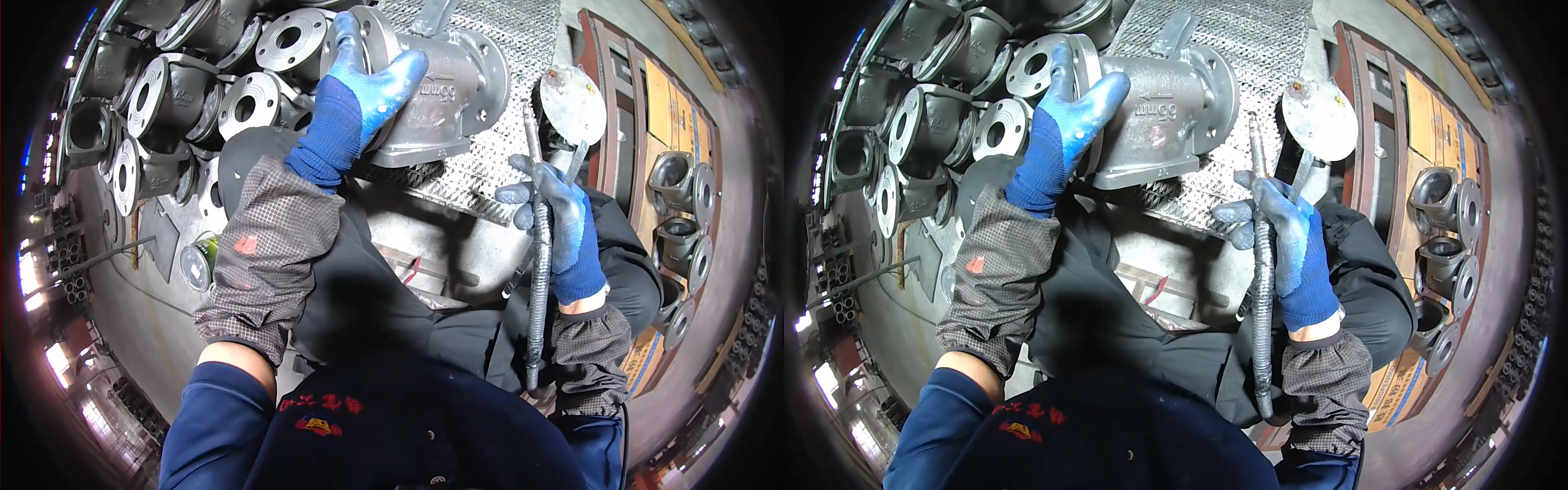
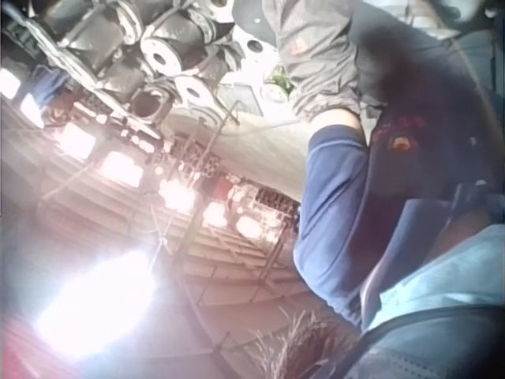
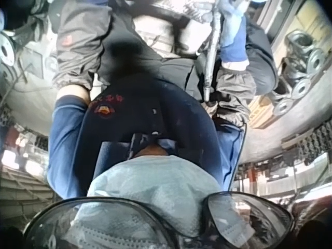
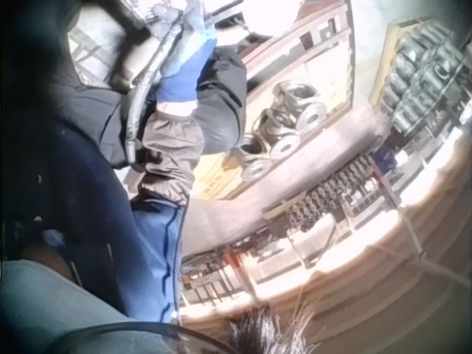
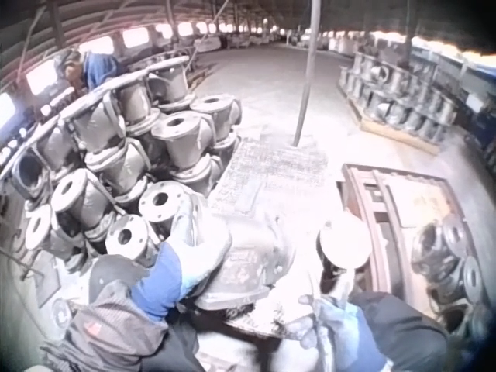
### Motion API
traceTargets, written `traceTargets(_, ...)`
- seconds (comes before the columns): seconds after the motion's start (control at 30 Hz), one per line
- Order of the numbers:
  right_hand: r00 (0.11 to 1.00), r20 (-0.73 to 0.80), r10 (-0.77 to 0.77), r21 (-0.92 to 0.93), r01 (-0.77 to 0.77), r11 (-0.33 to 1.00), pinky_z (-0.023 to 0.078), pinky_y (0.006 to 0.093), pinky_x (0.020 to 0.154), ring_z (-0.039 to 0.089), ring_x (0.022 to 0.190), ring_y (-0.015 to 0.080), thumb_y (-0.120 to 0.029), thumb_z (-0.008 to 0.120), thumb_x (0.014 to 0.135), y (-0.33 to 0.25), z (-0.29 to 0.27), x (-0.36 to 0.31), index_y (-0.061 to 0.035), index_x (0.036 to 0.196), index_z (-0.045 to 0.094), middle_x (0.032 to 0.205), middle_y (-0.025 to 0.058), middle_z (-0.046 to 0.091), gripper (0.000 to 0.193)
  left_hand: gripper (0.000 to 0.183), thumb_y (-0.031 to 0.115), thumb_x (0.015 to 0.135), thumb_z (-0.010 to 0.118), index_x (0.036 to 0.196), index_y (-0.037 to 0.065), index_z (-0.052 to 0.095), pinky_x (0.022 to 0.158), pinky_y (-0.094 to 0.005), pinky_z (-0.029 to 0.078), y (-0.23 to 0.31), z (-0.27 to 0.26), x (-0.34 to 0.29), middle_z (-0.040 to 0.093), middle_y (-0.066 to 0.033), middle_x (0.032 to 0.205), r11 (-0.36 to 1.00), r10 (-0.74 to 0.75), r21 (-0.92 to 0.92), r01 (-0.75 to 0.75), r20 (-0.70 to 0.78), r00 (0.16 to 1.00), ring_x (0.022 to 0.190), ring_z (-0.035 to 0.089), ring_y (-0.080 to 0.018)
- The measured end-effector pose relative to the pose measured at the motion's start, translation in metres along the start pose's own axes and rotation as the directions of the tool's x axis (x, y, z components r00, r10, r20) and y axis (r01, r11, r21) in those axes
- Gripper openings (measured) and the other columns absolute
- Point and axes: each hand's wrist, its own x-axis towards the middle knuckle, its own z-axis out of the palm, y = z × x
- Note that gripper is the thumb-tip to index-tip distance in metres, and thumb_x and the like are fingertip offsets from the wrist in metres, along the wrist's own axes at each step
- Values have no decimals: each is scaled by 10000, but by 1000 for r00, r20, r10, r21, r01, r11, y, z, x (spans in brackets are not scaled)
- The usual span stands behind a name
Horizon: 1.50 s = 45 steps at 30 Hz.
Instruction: The person uses a powered tool to polish different surfaces and edges of a metal valve body, turning the object over multiple times by hand.
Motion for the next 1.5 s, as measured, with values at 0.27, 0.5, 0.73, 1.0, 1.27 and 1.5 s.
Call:
traceTargets(0.27,982,-24,-190,156,191,969,417,175,502,559,572,74,-352,437,962,-17,-11,4,40,1232,526,866,138,689,485,868,405,786,659,1457,32,253,977,-342,425,-3,13,53,514,-232,1237,684,412,528,-503,289,864,1141,536,-296)
traceTargets(0.5,954,26,-298,370,268,890,366,163,434,542,519,72,-315,430,973,-21,-31,-6,54,1272,493,864,157,690,479,853,422,735,670,1459,163,301,851,-372,504,30,52,25,641,-247,1022,527,243,487,-696,699,672,922,640,-381)
traceTargets(0.73,949,28,-315,410,277,869,388,162,403,529,484,86,-342,391,985,-13,-50,-22,73,1271,479,867,188,687,512,626,305,730,680,1294,78,532,597,-403,462,0,75,-10,585,-147,658,271,507,259,-927,780,367,596,582,-320)
traceTargets(1.0,927,237,-290,429,168,888,470,183,495,587,519,112,-419,309,1003,-15,-35,-36,69,1241,503,880,189,688,576,281,181,964,498,1059,-35,650,781,-302,524,-2,60,-88,677,-140,989,876,483,-162,-455,281,829,913,666,-206)
traceTargets(1.27,837,536,-108,283,-58,957,482,189,467,629,570,111,-404,438,977,-3,-21,-42,40,1122,595,842,145,699,492,490,330,1023,300,1244,-44,527,952,-329,444,8,67,-86,603,-172,1157,855,515,-300,-424,591,621,1071,587,-235)
traceTargets(1.5,746,663,65,92,-167,982,487,212,536,650,640,149,-308,530,938,-5,-1,-52,66,981,644,818,131,690,394,497,348,1009,371,1129,-83,586,882,-338,491,-7,52,-108,641,-175,1058,927,342,-336,-169,565,751,975,620,-226)
